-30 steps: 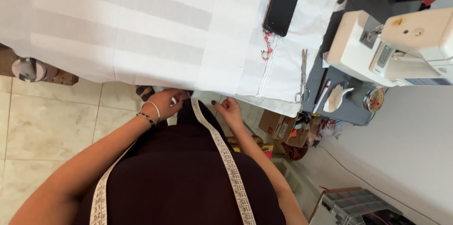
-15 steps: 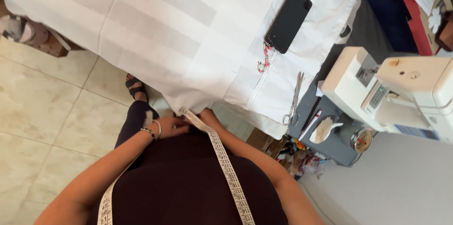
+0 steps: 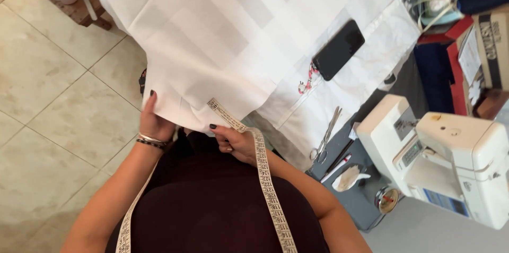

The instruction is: Measuring white striped fabric with a tape measure and cutting it with scissors on a work table.

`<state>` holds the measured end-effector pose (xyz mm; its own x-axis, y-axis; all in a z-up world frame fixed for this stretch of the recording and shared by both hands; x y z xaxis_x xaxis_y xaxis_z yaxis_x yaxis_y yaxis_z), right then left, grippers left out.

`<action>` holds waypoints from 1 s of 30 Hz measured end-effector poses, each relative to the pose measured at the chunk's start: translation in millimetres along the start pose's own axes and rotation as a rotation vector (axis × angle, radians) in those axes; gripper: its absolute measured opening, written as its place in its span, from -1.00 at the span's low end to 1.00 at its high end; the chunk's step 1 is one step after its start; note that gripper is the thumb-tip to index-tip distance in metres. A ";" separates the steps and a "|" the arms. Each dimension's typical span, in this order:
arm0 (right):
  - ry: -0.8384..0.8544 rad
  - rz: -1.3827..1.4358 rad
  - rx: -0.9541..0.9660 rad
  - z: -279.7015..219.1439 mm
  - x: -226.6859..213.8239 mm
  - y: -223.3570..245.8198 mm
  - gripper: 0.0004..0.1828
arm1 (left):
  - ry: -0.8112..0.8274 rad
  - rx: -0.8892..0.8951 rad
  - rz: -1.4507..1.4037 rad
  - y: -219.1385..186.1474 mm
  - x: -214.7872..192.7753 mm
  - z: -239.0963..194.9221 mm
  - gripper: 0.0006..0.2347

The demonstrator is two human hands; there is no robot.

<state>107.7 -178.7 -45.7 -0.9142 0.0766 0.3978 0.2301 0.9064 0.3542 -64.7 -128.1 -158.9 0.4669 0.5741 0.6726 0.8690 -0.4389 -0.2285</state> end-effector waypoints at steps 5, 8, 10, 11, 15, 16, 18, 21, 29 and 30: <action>0.035 0.119 -0.010 -7.5 -3.1 41.1 -0.62 | -0.096 0.208 -0.122 -44.3 2.7 -7.3 -0.56; 0.044 0.184 -0.133 -22.8 5.9 87.9 -0.64 | -0.161 0.315 0.026 -71.6 34.1 -22.0 -0.74; 0.118 0.237 -0.167 -31.6 19.3 114.2 -0.55 | -0.121 0.360 0.098 -89.0 56.5 -18.5 -0.72; 0.130 0.223 -0.173 -31.3 18.5 114.9 -0.55 | -0.113 0.376 0.090 -90.5 55.0 -13.2 -0.72; 0.149 0.219 -0.192 -38.8 22.0 117.5 -0.53 | -0.127 0.310 0.072 -80.8 47.9 -3.6 -0.69; 0.155 0.214 -0.189 -41.8 26.1 118.1 -0.54 | -0.145 0.290 0.055 -78.0 46.2 -4.1 -0.67; 0.168 0.206 -0.182 -35.9 21.0 114.2 -0.54 | -0.145 0.282 0.028 -72.0 44.2 -12.5 -0.66; 0.185 0.211 -0.172 -31.8 15.4 110.0 -0.55 | -0.124 0.278 -0.021 -62.2 43.9 -19.3 -0.62; 0.274 0.320 -0.118 -27.6 15.1 105.7 -0.54 | 0.143 0.198 0.212 -25.5 108.1 -31.3 0.15; 0.271 0.337 -0.096 -28.4 15.2 103.7 -0.54 | 0.136 0.161 0.229 -17.8 112.1 -30.5 0.00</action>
<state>127.1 -95.4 21.1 -0.6649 0.2381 0.7079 0.5423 0.8057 0.2383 -32.8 -77.0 -57.9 0.6372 0.3704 0.6759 0.7633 -0.4250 -0.4867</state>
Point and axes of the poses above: each hand's wrist, its own z-axis towards the middle knuckle, its own x-axis out of the palm, y = z × x, the point moved 8 cm from there along z, towards the middle knuckle, and after that the axes turned 7 degrees about x, right-handed, at the moved point
